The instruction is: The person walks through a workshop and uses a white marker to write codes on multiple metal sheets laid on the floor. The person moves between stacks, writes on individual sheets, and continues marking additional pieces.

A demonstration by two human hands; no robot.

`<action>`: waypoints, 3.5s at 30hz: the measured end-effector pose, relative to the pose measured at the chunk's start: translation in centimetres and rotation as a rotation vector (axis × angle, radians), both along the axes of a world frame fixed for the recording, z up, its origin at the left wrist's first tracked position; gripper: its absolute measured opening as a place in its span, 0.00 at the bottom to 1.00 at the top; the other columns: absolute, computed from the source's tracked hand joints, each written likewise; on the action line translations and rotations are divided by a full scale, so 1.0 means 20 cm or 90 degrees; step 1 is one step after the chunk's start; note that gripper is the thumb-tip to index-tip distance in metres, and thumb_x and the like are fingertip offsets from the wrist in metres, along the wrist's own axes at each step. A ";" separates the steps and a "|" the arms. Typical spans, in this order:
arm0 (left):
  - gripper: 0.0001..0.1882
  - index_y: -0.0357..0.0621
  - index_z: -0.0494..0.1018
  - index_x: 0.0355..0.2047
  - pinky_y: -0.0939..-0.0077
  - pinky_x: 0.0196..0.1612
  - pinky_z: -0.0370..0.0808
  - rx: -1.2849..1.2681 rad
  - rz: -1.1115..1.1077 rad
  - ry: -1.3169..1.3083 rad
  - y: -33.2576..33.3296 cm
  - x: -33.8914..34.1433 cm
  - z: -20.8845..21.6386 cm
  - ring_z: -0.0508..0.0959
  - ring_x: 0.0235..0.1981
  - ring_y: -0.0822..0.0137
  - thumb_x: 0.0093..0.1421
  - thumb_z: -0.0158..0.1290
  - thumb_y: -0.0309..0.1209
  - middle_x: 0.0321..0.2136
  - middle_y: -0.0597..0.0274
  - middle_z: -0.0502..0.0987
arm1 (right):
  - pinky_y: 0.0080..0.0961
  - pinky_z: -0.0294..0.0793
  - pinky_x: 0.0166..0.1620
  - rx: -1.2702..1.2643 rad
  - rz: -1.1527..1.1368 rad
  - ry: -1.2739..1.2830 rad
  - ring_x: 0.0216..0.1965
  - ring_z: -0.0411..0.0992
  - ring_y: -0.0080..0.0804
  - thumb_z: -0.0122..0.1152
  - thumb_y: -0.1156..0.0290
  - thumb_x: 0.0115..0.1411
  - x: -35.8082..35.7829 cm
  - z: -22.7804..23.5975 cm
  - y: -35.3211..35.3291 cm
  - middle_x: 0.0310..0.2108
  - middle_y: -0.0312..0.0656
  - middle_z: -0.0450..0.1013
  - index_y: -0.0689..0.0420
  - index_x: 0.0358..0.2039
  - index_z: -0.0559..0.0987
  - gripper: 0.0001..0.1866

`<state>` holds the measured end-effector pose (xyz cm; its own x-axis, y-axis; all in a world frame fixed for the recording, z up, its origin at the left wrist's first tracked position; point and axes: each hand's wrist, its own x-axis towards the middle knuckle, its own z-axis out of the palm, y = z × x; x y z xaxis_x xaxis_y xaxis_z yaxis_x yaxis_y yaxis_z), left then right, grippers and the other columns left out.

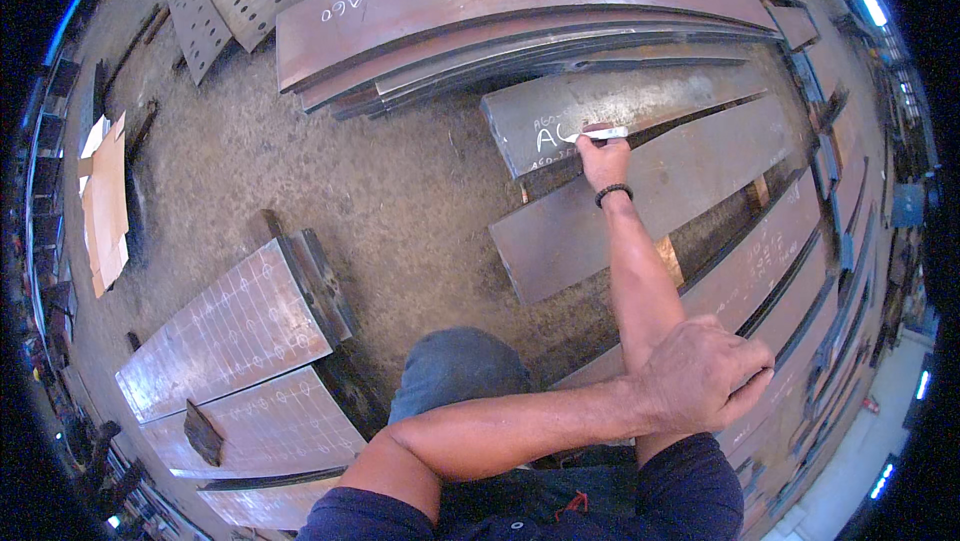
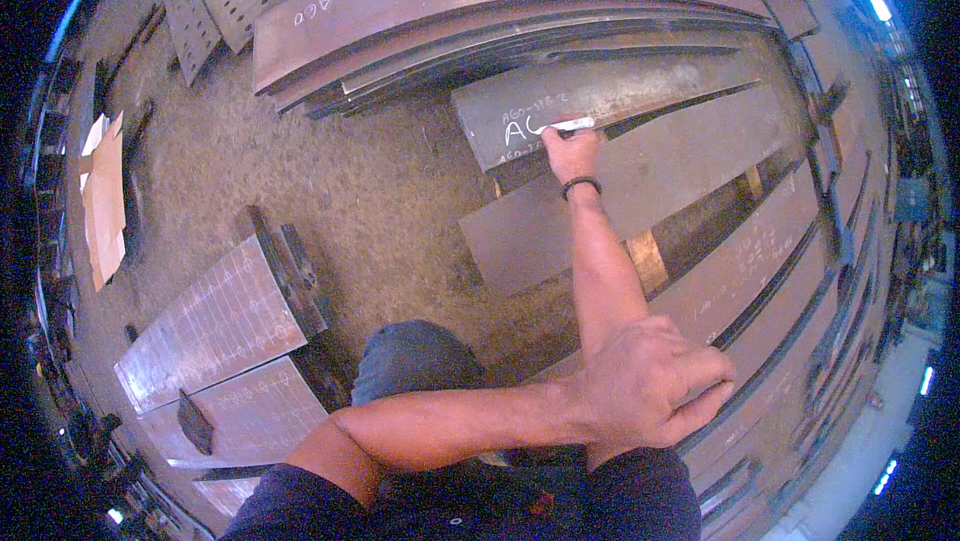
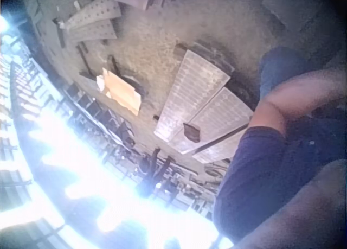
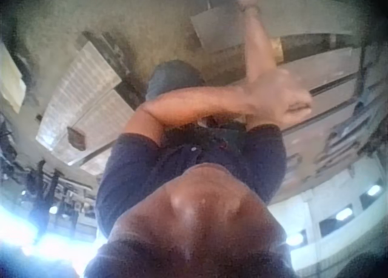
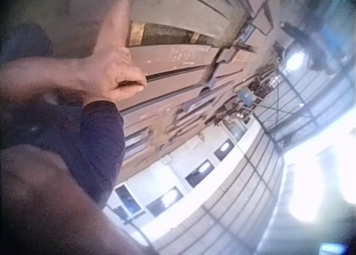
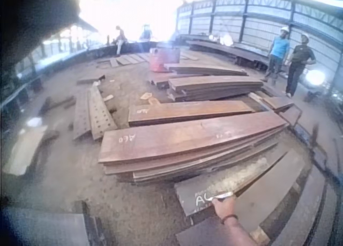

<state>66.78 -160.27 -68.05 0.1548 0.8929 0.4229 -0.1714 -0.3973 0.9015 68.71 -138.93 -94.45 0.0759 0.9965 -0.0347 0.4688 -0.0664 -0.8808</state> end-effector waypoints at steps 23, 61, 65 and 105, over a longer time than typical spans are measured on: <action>0.06 0.43 0.74 0.29 0.57 0.29 0.72 -0.040 -0.020 -0.011 0.03 0.00 0.00 0.77 0.22 0.50 0.58 0.55 0.31 0.20 0.54 0.75 | 0.28 0.76 0.40 0.052 -0.012 -0.054 0.33 0.78 0.31 0.65 0.70 0.54 0.10 0.01 0.06 0.30 0.42 0.80 0.57 0.36 0.82 0.09; 0.12 0.41 0.75 0.24 0.57 0.34 0.73 0.018 -0.127 0.203 -0.12 0.17 -0.02 0.80 0.22 0.52 0.56 0.52 0.36 0.16 0.52 0.77 | 0.19 0.72 0.31 -0.030 0.092 0.071 0.27 0.71 0.16 0.67 0.73 0.52 0.17 0.06 -0.98 0.26 0.33 0.77 0.60 0.32 0.80 0.08; 0.12 0.41 0.75 0.24 0.57 0.34 0.73 0.001 -0.141 0.200 -0.11 0.16 -0.02 0.80 0.22 0.51 0.56 0.52 0.37 0.16 0.52 0.77 | 0.17 0.71 0.30 0.000 0.130 -0.094 0.27 0.70 0.14 0.67 0.74 0.53 0.20 0.05 -0.98 0.25 0.33 0.77 0.60 0.34 0.80 0.08; 0.13 0.45 0.72 0.22 0.54 0.29 0.74 0.034 -0.090 0.202 -0.12 0.21 -0.06 0.79 0.19 0.52 0.58 0.51 0.40 0.15 0.57 0.76 | 0.17 0.71 0.31 0.002 0.036 0.054 0.29 0.71 0.16 0.66 0.75 0.55 0.33 -0.03 -0.87 0.29 0.33 0.77 0.60 0.36 0.80 0.08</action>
<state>70.96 -162.71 -69.16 0.4070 0.8311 0.3791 0.0579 -0.4377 0.8973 75.38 -156.38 -95.00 0.0158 0.9992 -0.0355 0.3956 -0.0388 -0.9176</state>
